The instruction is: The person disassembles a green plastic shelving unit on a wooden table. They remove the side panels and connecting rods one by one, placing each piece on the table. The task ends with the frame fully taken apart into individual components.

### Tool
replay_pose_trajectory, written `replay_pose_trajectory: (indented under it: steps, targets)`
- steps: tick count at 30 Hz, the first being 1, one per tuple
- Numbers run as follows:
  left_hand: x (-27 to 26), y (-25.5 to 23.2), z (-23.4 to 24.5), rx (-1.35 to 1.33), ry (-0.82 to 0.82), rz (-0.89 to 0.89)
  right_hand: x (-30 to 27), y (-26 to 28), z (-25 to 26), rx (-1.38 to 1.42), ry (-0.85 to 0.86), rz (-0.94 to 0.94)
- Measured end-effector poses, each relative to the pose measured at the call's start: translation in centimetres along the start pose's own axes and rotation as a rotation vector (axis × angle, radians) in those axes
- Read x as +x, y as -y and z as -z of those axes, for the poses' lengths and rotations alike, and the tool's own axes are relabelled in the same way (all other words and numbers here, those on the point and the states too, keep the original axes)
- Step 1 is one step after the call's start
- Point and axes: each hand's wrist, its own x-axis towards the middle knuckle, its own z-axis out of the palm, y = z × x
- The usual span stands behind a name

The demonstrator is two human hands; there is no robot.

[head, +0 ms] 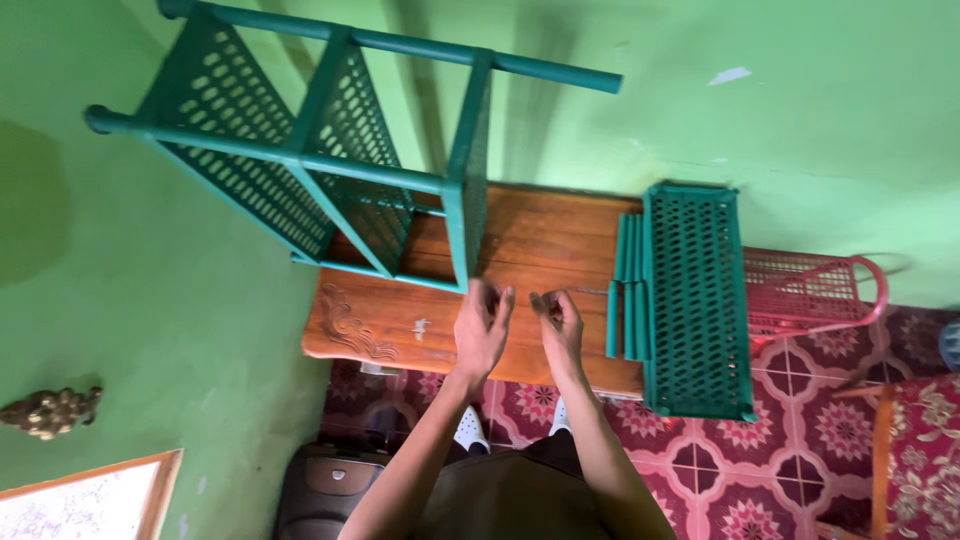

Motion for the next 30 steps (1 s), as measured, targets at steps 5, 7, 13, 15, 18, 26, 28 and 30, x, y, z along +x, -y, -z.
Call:
replay_pose_trajectory:
  steps: [5,7,13,15,18,26,28,30]
  targets:
    - [3.5,-2.7,2.6,0.108,-0.500,-0.520,-0.4,3.3,-3.2,0.040,0.093,-0.081]
    - [4.8,-2.7,3.1,0.042,-0.416,-0.419,0.4,4.1,-4.0,0.007,0.139,-0.031]
    - [5.7,-1.9,4.3,0.011,-0.242,-0.172,3.6,6.0,-5.1,-0.024,0.208,0.077]
    - [5.0,-1.9,4.7,0.004,-0.271,-0.189,4.4,7.0,-5.6,0.014,0.221,0.098]
    - [4.0,-1.7,5.9,0.038,-0.251,-0.131,5.6,8.7,-6.8,0.024,0.264,0.054]
    - [1.0,0.2,7.3,0.155,-0.406,0.019,4.6,13.3,-8.2,-0.064,0.345,0.275]
    - [0.9,0.2,7.0,0.163,-0.551,-0.099,4.3,14.9,-8.5,-0.108,0.344,0.379]
    - [0.7,-0.2,6.3,0.214,-0.750,-0.276,3.7,16.5,-8.3,-0.194,0.319,0.516]
